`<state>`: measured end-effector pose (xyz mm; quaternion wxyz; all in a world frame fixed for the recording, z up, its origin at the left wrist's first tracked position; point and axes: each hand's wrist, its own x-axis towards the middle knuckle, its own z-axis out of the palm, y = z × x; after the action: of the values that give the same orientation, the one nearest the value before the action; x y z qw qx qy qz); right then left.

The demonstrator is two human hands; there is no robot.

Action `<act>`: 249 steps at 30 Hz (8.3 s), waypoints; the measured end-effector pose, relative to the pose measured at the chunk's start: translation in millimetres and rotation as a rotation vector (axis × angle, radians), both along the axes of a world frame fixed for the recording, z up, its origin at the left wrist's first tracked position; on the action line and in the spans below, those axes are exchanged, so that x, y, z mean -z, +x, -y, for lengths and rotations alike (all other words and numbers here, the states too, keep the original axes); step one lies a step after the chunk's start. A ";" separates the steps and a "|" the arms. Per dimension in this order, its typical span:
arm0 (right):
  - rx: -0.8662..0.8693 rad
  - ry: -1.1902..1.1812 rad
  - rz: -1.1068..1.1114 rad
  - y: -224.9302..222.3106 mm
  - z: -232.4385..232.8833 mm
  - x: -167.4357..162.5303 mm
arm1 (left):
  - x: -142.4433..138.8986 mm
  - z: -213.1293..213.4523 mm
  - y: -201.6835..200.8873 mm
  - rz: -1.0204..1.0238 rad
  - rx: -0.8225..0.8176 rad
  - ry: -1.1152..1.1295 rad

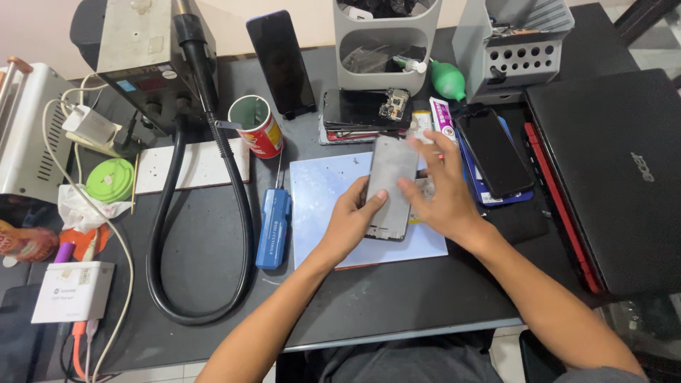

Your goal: The person disassembles a smartphone by prying open the casing and removing the battery. They then reassemble the device by placing the battery back inside and closing the casing.

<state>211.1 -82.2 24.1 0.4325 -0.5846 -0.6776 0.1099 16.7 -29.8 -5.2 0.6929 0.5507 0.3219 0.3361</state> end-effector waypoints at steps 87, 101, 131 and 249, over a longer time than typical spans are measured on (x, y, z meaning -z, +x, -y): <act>-0.317 -0.676 -0.952 -21.0 2.5 10.7 | -34.5 -22.5 -9.9 0.384 -0.105 -0.282; -0.013 -0.288 -0.745 27.5 -14.8 -16.1 | -33.2 -23.0 -14.6 0.233 -0.203 -0.301; 0.171 -0.076 -0.042 15.9 -95.7 -61.9 | -34.8 -20.2 -21.7 0.140 -0.133 -0.357; -0.159 -0.311 -0.376 -0.5 -27.4 -23.4 | -17.9 -26.1 -15.7 0.126 0.011 -0.199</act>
<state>210.6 -54.8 47.5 0.4459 -0.5582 -0.6041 0.3532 0.9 -3.7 12.6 0.7648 0.4587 0.3066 0.3327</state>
